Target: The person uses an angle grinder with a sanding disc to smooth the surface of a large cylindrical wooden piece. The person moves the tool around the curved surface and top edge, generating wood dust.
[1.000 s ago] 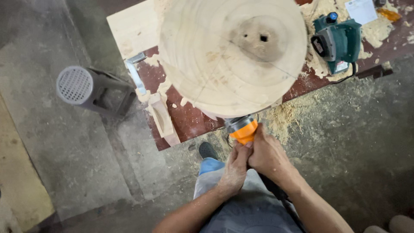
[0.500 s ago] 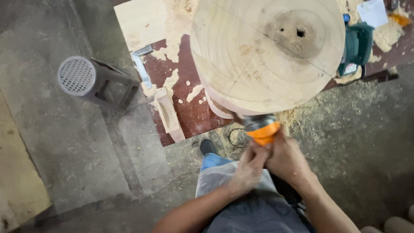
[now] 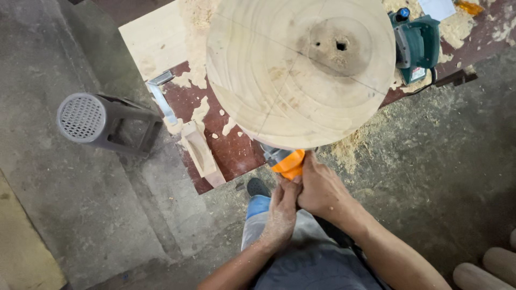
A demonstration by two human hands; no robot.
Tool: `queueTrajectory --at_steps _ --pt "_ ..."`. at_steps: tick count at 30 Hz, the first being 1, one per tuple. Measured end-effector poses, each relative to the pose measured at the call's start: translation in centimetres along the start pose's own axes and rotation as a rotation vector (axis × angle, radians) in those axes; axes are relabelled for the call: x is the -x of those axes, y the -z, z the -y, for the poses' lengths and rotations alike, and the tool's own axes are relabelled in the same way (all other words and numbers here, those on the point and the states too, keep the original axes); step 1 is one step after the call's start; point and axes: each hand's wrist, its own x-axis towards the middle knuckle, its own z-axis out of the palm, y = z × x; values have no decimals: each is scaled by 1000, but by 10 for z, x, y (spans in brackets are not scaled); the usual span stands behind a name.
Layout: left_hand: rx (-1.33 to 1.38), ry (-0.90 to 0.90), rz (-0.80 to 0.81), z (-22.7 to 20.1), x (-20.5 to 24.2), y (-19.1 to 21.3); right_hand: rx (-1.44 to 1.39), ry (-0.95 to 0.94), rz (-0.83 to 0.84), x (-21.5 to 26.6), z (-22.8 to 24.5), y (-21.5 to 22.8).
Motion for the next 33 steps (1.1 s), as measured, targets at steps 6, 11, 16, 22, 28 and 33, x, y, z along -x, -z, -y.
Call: queueTrajectory --at_steps 6,11,16,22,28,33 --pt "-103 49 -59 13 -5 -19 46 -15 55 2 -8 22" --pt "-32 15 2 17 -14 -42 66 -33 81 -1 -20 37" --pt "-92 -23 13 25 -21 -63 59 30 24 -7 -33 56" --pt "-418 -239 150 11 -37 -77 69 -114 -37 -7 -35 71" --pt "-145 -88 185 20 -11 -45 37 -95 -46 13 -24 37" --pt "13 -123 102 25 0 -5 96 -64 119 6 -9 -2"
